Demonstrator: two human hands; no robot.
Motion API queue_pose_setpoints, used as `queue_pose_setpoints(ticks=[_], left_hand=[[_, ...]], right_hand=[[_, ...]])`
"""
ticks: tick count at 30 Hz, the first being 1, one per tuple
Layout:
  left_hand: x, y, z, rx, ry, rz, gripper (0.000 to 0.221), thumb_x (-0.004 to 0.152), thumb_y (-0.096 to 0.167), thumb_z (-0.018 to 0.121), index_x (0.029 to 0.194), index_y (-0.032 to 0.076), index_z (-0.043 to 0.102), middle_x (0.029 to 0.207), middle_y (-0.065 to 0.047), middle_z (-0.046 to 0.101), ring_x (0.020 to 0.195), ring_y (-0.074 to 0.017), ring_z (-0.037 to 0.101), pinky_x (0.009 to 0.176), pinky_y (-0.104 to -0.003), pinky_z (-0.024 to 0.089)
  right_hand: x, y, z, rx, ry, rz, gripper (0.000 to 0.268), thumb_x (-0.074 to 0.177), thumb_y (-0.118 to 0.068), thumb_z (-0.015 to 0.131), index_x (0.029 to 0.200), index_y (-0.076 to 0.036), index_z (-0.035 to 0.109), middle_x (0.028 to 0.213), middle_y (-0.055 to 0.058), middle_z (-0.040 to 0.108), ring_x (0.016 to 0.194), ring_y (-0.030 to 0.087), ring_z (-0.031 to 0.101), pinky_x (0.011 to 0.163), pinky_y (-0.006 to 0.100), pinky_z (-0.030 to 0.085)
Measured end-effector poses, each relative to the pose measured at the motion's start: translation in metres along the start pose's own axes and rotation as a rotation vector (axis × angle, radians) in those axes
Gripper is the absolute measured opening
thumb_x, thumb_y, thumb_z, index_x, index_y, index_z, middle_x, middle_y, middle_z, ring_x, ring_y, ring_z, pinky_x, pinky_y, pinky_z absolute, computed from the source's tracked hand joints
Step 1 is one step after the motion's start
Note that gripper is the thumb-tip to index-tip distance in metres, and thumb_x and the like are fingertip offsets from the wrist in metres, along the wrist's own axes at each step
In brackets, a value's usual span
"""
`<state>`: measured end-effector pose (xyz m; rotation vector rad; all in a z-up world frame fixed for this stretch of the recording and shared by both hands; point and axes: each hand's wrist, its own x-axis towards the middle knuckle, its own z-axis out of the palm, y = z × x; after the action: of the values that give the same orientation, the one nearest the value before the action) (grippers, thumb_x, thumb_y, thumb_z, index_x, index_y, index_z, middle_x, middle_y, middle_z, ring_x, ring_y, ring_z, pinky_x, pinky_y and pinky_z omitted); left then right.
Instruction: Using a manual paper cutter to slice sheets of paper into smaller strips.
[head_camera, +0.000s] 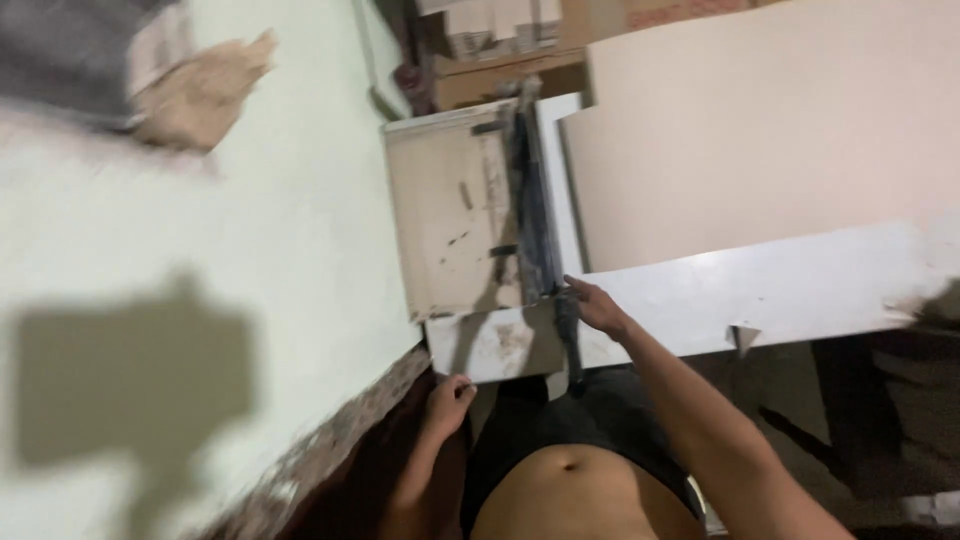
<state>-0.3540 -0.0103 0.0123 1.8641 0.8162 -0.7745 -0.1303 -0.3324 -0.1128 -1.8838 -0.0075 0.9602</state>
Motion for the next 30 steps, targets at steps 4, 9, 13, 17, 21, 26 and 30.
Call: queue_pose_setpoints(ticks=[4, 9, 13, 17, 21, 26, 30], left_hand=[[-0.027, 0.122, -0.024, 0.069, -0.071, -0.047, 0.047, 0.103, 0.039, 0.057, 0.139, 0.008, 0.057, 0.135, -0.023, 0.06, 0.127, -0.0343, 0.059, 0.101, -0.048, 0.052], [-0.016, 0.142, -0.026, 0.118, -0.079, -0.039, 0.047, 0.105, 0.038, 0.055, 0.14, 0.006, 0.056, 0.136, -0.025, 0.058, 0.127, -0.0357, 0.059, 0.101, -0.049, 0.053], [-0.014, 0.14, -0.032, 0.176, -0.106, -0.025, 0.048, 0.105, 0.039, 0.055, 0.14, 0.006, 0.055, 0.136, -0.027, 0.058, 0.127, -0.0382, 0.059, 0.1, -0.05, 0.053], [-0.003, 0.141, -0.031, 0.197, -0.125, -0.036, 0.048, 0.106, 0.04, 0.053, 0.142, 0.008, 0.054, 0.138, -0.026, 0.057, 0.128, -0.0377, 0.058, 0.1, -0.051, 0.054], [0.009, 0.137, -0.025, 0.204, -0.135, -0.017, 0.048, 0.105, 0.04, 0.054, 0.141, 0.008, 0.054, 0.137, -0.025, 0.058, 0.126, -0.0368, 0.06, 0.099, -0.049, 0.054], [0.022, 0.124, -0.017, 0.295, -0.168, -0.012, 0.048, 0.103, 0.043, 0.056, 0.14, 0.012, 0.056, 0.13, -0.019, 0.064, 0.122, -0.0336, 0.064, 0.099, -0.047, 0.054], [0.023, 0.144, -0.013, 0.348, -0.203, 0.021, 0.046, 0.104, 0.044, 0.055, 0.139, 0.013, 0.057, 0.128, -0.019, 0.066, 0.12, -0.034, 0.065, 0.098, -0.048, 0.055]], right_hand=[[-0.002, 0.035, -0.064, 0.728, 0.575, 0.334, 0.066, 0.099, -0.039, 0.075, 0.146, -0.009, 0.04, 0.113, 0.016, 0.066, 0.089, 0.032, 0.071, 0.079, 0.051, 0.063], [-0.033, -0.001, -0.163, 1.18, 0.711, 0.273, 0.039, 0.104, -0.033, 0.068, 0.12, -0.016, 0.036, 0.089, 0.002, 0.053, 0.07, 0.021, 0.064, 0.058, 0.033, 0.056], [-0.052, -0.009, -0.173, 1.062, 0.741, 0.19, 0.038, 0.1, -0.017, 0.073, 0.13, -0.012, 0.05, 0.086, 0.006, 0.057, 0.068, 0.022, 0.07, 0.058, 0.031, 0.067], [-0.08, -0.016, -0.13, 1.027, 0.771, 0.195, 0.041, 0.099, -0.013, 0.072, 0.133, -0.008, 0.05, 0.081, 0.01, 0.058, 0.063, 0.024, 0.072, 0.055, 0.033, 0.066], [-0.091, -0.002, -0.092, 1.059, 0.723, 0.291, 0.038, 0.097, -0.016, 0.074, 0.128, -0.01, 0.054, 0.082, 0.007, 0.06, 0.068, 0.023, 0.074, 0.062, 0.033, 0.068], [-0.102, -0.004, -0.066, 1.019, 0.736, 0.298, 0.039, 0.097, -0.016, 0.073, 0.131, -0.011, 0.055, 0.088, 0.012, 0.062, 0.077, 0.03, 0.077, 0.072, 0.04, 0.069], [-0.095, -0.034, -0.062, 0.972, 0.738, 0.279, 0.032, 0.097, -0.015, 0.072, 0.126, -0.009, 0.058, 0.093, 0.014, 0.065, 0.084, 0.03, 0.076, 0.079, 0.042, 0.067]])
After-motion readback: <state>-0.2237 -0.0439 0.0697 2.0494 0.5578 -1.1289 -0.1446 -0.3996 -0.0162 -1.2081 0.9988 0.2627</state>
